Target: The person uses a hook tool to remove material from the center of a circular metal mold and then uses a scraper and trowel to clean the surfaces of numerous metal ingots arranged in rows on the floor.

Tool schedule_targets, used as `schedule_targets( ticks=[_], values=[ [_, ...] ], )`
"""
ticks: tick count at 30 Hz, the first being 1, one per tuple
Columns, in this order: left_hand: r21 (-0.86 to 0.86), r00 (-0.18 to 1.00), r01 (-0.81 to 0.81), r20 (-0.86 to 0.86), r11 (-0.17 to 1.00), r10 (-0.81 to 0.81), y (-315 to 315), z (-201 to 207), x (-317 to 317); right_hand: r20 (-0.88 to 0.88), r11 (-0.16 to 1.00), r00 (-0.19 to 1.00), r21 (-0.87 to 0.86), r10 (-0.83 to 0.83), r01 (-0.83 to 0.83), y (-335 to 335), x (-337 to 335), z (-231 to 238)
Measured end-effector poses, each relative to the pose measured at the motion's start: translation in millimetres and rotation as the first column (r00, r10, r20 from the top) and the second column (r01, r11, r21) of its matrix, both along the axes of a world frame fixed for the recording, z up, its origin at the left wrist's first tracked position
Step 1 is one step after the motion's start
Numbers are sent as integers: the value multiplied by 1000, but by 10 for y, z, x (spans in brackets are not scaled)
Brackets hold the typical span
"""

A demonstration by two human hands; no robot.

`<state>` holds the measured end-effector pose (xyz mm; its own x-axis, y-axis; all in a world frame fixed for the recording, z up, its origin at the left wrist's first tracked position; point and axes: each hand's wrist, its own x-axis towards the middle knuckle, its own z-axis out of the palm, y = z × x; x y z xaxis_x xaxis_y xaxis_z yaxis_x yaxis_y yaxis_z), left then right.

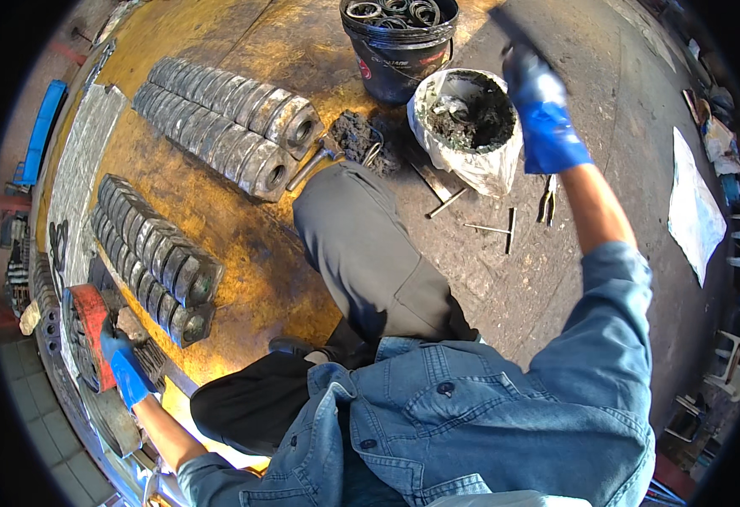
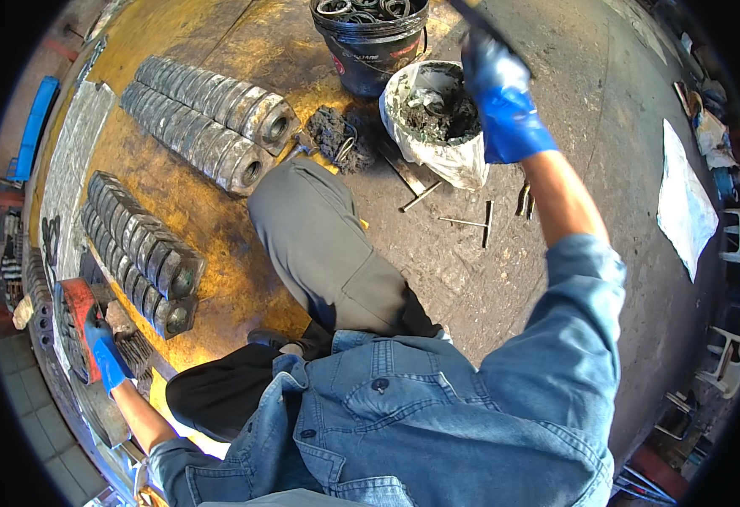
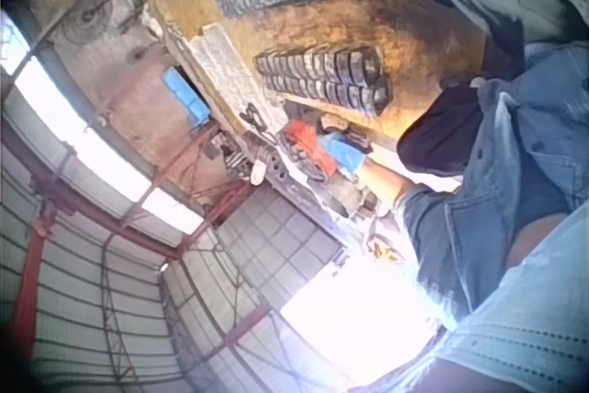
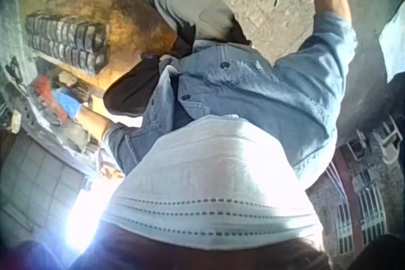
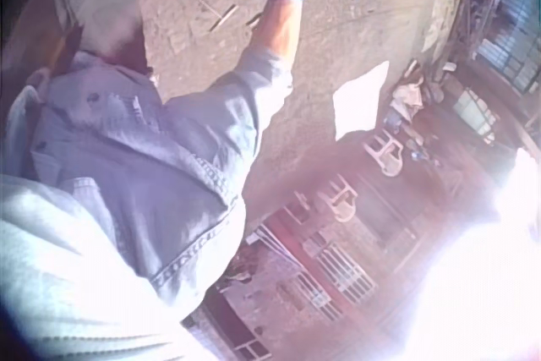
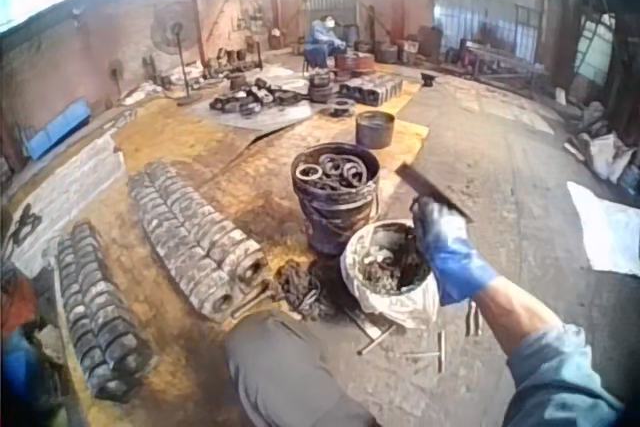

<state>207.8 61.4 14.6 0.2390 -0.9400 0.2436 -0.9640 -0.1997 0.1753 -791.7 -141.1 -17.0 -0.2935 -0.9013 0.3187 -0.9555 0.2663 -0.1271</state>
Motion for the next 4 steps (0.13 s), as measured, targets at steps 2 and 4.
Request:
schedule_targets(
  ticks=[2,4],
  values=[
    [53,985,-41,168,998,32,-80,-187,-185,-213,921,977,378,-10,92,-75,-577,-991],
    [49,996,18,81,999,-22,416,-74,-180,-122,915,988,380,-96,136,-9,-840,-1278]
  ],
)
